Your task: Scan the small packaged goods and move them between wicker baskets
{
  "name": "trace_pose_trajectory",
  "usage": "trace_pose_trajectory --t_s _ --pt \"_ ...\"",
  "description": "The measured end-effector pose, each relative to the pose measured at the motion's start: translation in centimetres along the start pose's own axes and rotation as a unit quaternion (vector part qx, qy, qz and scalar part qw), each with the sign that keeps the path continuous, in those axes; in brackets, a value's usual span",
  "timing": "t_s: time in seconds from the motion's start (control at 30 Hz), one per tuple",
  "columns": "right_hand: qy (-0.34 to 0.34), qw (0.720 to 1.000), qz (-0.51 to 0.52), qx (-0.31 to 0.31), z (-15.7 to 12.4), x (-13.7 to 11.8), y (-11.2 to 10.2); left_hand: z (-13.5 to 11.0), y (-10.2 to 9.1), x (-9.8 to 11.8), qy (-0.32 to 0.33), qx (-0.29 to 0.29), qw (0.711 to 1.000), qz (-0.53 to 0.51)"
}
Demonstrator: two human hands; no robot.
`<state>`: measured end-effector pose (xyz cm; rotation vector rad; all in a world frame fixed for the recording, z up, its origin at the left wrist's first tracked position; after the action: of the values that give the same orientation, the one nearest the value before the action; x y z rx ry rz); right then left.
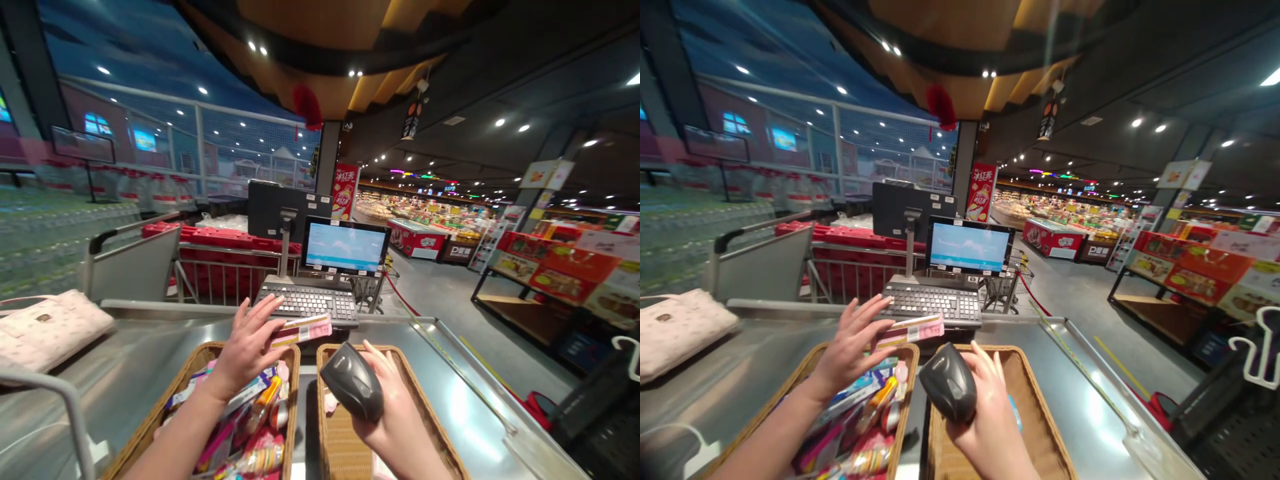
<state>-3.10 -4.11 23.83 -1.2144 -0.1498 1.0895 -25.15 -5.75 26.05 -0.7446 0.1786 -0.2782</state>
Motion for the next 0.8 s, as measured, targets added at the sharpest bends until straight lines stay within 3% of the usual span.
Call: trace_pose_trajectory --t_s 0.3,0.8 --pt "-0.001 0.999 -0.002 -0.047 0.4 -2.2 2.7 -2.3 -1.7 -2.1 -0.02 -0.007 1.0 0.009" --pt "0.008 0.998 0.002 -0.065 0.1 -4.0 4.2 -4.7 -2.7 -3.9 -0.031 -0.01 0.999 0.019"
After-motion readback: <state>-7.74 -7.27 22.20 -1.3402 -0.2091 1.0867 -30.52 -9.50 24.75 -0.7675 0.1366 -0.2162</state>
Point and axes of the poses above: each hand's wrist, its own z-axis towards the middle knuckle, its own y-axis out of the palm, x = y × z, the point moved 10 cm from there along z, towards the middle knuckle, and after that the axes turned 4 degrees about -x, right-handed, at the moved point
